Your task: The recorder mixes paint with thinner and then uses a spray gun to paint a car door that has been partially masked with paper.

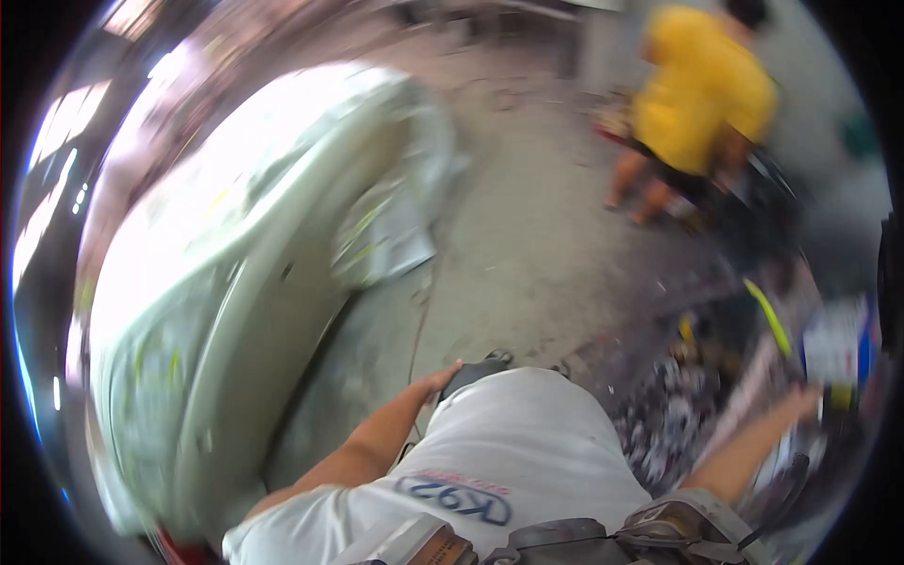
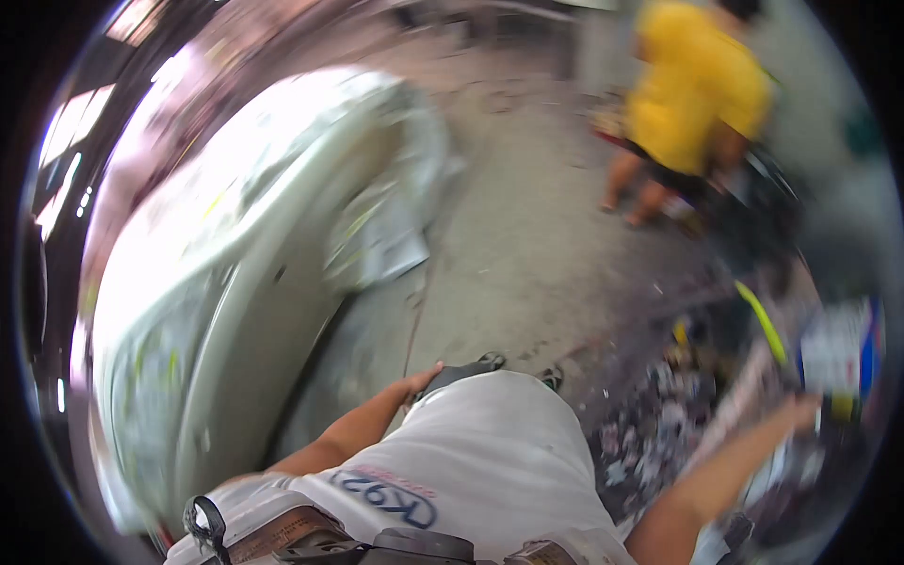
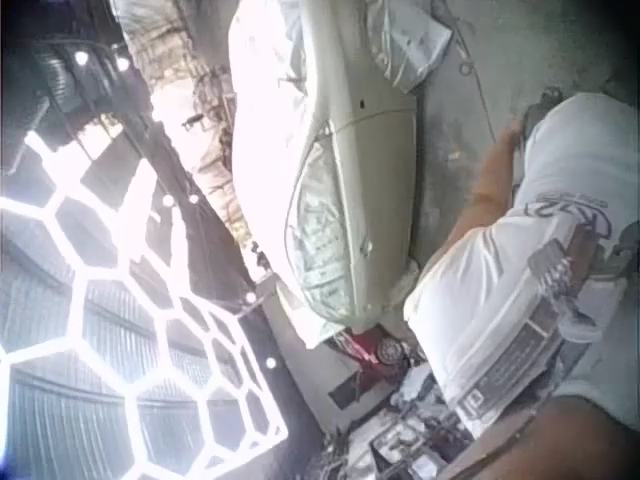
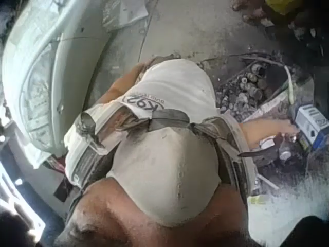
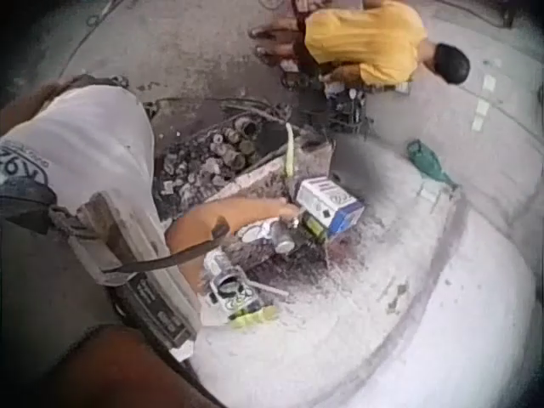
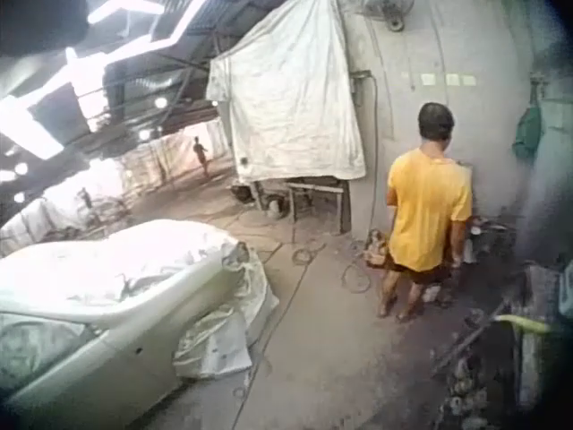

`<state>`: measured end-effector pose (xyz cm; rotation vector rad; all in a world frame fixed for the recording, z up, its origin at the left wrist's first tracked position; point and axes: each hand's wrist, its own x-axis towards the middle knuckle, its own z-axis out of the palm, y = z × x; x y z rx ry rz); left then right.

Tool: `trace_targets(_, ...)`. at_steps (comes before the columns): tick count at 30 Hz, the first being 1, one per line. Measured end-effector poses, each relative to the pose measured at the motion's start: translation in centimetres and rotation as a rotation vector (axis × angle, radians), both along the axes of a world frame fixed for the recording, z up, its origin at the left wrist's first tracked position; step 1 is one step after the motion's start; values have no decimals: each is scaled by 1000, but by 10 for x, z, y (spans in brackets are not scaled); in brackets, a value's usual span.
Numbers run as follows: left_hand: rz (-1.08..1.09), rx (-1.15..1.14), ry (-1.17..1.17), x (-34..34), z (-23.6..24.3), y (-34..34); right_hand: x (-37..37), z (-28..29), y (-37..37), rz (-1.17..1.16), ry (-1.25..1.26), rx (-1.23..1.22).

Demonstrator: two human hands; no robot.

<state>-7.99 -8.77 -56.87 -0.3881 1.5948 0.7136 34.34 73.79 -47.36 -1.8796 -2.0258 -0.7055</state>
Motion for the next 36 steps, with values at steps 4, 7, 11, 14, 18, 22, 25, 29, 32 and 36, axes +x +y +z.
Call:
trace_targets(4,581,335,-120,84,32,-11,-251,38,27,463,234,-101)
trace_targets(7,605,290,-121,119,23,-29,-323,63,5,630,376,-192)
trace_targets(11,418,54,-83,112,62,-61,-363,106,-33,762,549,-297)
trace_targets(14,200,35,453,104,19,-111,-383,129,-71,851,679,-397)
trace_targets(18,80,-89,684,90,-1,-162,-379,128,-136,908,856,-550)
trace_targets(22,91,-55,722,81,3,-204,-351,114,-217,913,1033,-705)
trace_targets(25,121,-16,727,76,0,-245,-300,132,-282,887,1138,-791)
trace_targets(29,316,40,741,84,14,-313,-293,145,-459,1109,1021,-966)
trace_targets(32,530,-15,760,108,30,-364,-363,136,-654,1251,810,-1354)
trace_targets(36,792,160,778,99,76,-369,-375,104,-770,1378,428,-1780)
